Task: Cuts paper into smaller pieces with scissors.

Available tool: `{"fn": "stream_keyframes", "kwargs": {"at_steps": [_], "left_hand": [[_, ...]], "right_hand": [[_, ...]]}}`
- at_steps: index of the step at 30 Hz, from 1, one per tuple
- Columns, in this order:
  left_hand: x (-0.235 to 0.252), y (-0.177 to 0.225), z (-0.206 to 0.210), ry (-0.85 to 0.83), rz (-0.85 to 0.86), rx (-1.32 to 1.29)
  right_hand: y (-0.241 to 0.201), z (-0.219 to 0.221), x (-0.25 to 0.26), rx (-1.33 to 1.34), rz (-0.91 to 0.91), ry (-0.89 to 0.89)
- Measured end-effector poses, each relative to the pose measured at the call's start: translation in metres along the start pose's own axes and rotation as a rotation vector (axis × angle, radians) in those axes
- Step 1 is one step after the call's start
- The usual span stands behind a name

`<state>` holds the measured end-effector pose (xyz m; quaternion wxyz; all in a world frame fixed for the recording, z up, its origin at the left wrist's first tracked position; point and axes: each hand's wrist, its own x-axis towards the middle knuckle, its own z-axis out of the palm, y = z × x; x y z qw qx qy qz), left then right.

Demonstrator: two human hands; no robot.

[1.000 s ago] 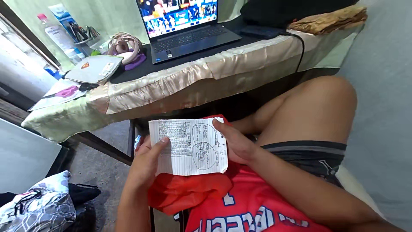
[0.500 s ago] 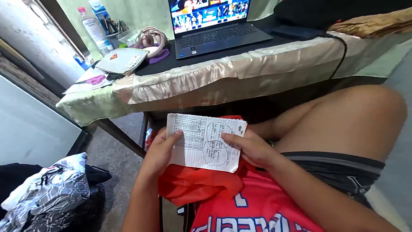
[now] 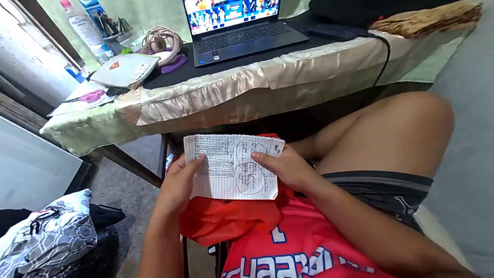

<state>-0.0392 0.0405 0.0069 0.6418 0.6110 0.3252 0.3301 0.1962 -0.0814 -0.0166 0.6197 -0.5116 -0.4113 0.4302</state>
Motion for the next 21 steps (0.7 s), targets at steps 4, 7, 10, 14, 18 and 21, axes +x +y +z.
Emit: {"fn": "stream_keyframes", "kwargs": {"at_steps": [4, 7, 10, 14, 18, 21], "left_hand": [[0.001, -0.002, -0.004, -0.045, 0.079, -0.295], [0.005, -0.009, -0.001, -0.135, 0.254, -0.610], [0.008, -0.017, 0.015, -0.069, 0.371, -0.591], [0.008, -0.020, 0.031, 0.157, 0.352, -0.702], [0.011, -0.022, 0.027, 0.312, 0.347, -0.731], [0.014, -0.022, 0.023, 0.462, 0.313, -0.729]], "right_hand": [[-0.007, 0.004, 0.012, 0.080, -0.051, 0.111], [-0.022, 0.018, 0.026, 0.191, -0.119, 0.200], [-0.033, 0.046, 0.039, 0.262, -0.151, 0.197], [-0.025, 0.080, 0.050, 0.249, -0.163, 0.110], [-0.015, 0.099, 0.061, 0.203, -0.162, 0.032], [-0.019, 0.103, 0.068, 0.039, -0.190, -0.056]]}}
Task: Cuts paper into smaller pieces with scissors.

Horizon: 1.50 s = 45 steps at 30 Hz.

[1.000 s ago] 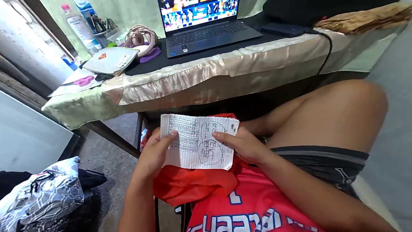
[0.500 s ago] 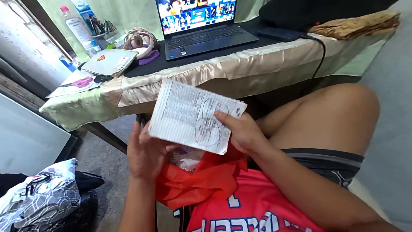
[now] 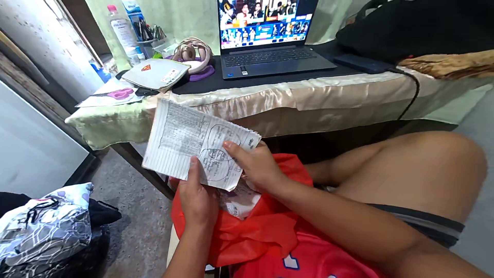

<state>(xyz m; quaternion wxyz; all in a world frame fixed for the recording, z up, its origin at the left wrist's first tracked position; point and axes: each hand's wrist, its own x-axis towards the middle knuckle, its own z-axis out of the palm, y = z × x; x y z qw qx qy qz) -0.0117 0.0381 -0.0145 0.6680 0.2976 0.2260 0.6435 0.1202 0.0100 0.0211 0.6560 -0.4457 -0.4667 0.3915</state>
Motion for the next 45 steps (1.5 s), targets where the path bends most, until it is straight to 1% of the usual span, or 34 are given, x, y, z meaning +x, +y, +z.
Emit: {"fn": "stream_keyframes", "kwargs": {"at_steps": [2, 4, 6, 8, 10, 12, 14, 15, 17, 19, 21, 23, 25, 27, 30, 34, 37, 42, 45], "left_hand": [[0.005, 0.004, -0.002, 0.078, -0.016, -0.020], [0.011, 0.008, -0.006, 0.098, -0.038, -0.074], [0.014, 0.009, -0.006, 0.108, -0.043, -0.110], [0.013, 0.007, -0.006, 0.116, -0.032, -0.119], [0.011, 0.003, -0.005, 0.145, -0.003, -0.098], [0.008, -0.001, -0.002, 0.202, 0.029, -0.055], [0.002, -0.004, 0.000, 0.257, 0.050, -0.037], [0.000, -0.005, 0.001, 0.281, 0.056, -0.036], [-0.003, -0.007, 0.001, 0.322, 0.056, -0.047], [-0.002, -0.007, 0.000, 0.341, 0.051, -0.056], [0.000, -0.006, -0.001, 0.351, 0.052, -0.049], [0.001, -0.005, -0.004, 0.348, 0.051, -0.048], [0.002, -0.004, -0.004, 0.347, 0.046, -0.059], [0.001, -0.003, -0.004, 0.344, 0.042, -0.062], [0.001, -0.004, -0.005, 0.333, 0.063, -0.051], [0.003, -0.005, -0.007, 0.327, 0.065, -0.035], [0.002, -0.005, -0.004, 0.312, 0.053, -0.031], [0.001, -0.006, -0.008, 0.265, 0.047, -0.012], [0.001, -0.006, -0.010, 0.260, 0.054, -0.016]], "right_hand": [[-0.007, -0.008, 0.010, -0.146, -0.066, -0.151], [-0.012, -0.020, 0.034, -0.233, -0.205, -0.276], [-0.025, -0.014, 0.074, -0.258, -0.263, -0.250], [-0.040, 0.009, 0.122, -0.237, -0.276, -0.177], [-0.048, 0.041, 0.176, -0.291, -0.334, -0.167], [-0.046, 0.072, 0.230, -0.531, -0.502, -0.256], [-0.043, 0.103, 0.273, -0.920, -0.676, -0.425], [-0.040, 0.117, 0.290, -1.105, -0.723, -0.511], [-0.034, 0.141, 0.309, -1.376, -0.674, -0.656], [-0.024, 0.159, 0.319, -1.512, -0.633, -0.737], [-0.014, 0.171, 0.325, -1.554, -0.657, -0.796], [-0.008, 0.181, 0.325, -1.600, -0.636, -0.833], [-0.007, 0.191, 0.320, -1.654, -0.603, -0.803], [-0.003, 0.198, 0.317, -1.680, -0.623, -0.746], [-0.001, 0.206, 0.311, -1.657, -0.635, -0.778], [-0.013, 0.213, 0.298, -1.631, -0.523, -0.827], [-0.026, 0.213, 0.291, -1.634, -0.491, -0.832], [-0.020, 0.220, 0.306, -1.462, -0.646, -0.734], [-0.016, 0.230, 0.310, -1.473, -0.597, -0.764]]}}
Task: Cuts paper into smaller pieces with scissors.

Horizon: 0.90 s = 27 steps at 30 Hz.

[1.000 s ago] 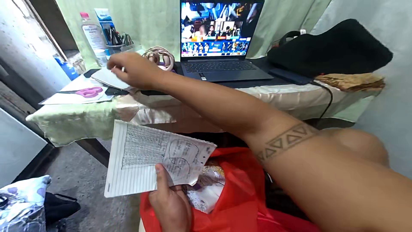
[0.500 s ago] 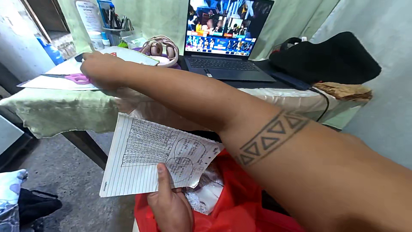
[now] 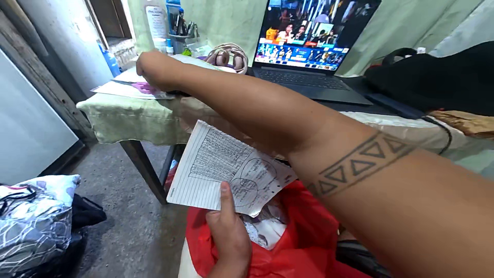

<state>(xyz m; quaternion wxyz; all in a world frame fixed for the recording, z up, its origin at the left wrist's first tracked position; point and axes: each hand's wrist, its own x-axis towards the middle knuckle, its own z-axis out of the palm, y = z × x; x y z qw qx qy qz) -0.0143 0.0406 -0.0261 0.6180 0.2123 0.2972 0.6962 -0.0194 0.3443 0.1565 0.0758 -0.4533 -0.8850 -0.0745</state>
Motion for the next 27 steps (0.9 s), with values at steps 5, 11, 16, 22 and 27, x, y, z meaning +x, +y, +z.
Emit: {"fn": "stream_keyframes", "kwargs": {"at_steps": [5, 11, 16, 22, 27], "left_hand": [[-0.002, -0.001, -0.002, -0.005, 0.032, -0.005], [-0.006, -0.005, 0.000, -0.036, 0.035, -0.001], [-0.008, -0.005, -0.001, -0.055, 0.041, -0.014], [-0.007, -0.007, -0.003, -0.056, 0.062, 0.028], [0.000, -0.003, -0.003, -0.053, 0.108, 0.051]], "right_hand": [[-0.008, 0.003, 0.003, -0.046, 0.068, -0.091], [-0.016, -0.007, 0.009, -0.064, 0.190, -0.158], [-0.012, -0.007, 0.030, -0.171, 0.183, -0.211], [-0.032, -0.067, -0.017, 0.025, 0.247, -0.227], [0.009, -0.103, -0.067, 0.312, 0.429, -0.141]]}}
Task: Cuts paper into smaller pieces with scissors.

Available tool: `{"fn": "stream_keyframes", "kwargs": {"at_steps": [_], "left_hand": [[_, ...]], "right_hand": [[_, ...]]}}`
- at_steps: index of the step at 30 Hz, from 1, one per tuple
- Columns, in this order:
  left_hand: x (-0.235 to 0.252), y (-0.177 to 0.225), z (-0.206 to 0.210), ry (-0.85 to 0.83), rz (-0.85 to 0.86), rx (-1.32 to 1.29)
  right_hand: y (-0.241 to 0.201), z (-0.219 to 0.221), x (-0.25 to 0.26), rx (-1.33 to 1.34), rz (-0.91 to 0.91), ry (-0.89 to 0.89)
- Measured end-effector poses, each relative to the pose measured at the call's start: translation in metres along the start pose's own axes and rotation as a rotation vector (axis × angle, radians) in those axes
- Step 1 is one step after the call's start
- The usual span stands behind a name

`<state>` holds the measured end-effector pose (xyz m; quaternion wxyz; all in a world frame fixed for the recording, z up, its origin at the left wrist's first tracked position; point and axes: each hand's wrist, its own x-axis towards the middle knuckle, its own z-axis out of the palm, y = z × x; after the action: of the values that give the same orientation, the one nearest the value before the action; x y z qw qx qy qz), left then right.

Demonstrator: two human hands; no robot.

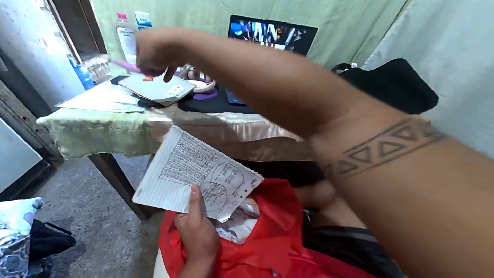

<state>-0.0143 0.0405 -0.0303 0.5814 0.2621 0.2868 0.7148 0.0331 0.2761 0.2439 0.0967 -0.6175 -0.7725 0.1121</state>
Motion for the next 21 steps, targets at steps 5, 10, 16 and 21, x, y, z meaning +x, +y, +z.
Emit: {"fn": "stream_keyframes", "kwargs": {"at_steps": [5, 10, 16, 21], "left_hand": [[-0.003, 0.008, 0.004, -0.014, -0.013, -0.025], [-0.016, 0.011, 0.010, -0.121, -0.078, 0.007], [-0.011, 0.013, 0.012, -0.245, -0.285, 0.241], [-0.021, 0.019, 0.004, -0.275, -0.391, 0.376]], "right_hand": [[0.063, -0.034, -0.108, 0.420, 0.018, 0.105], [0.130, -0.020, -0.247, 0.850, 0.015, 0.371], [0.197, 0.106, -0.392, 1.111, 0.100, 0.373], [0.219, 0.223, -0.447, 1.397, 0.243, 0.478]]}}
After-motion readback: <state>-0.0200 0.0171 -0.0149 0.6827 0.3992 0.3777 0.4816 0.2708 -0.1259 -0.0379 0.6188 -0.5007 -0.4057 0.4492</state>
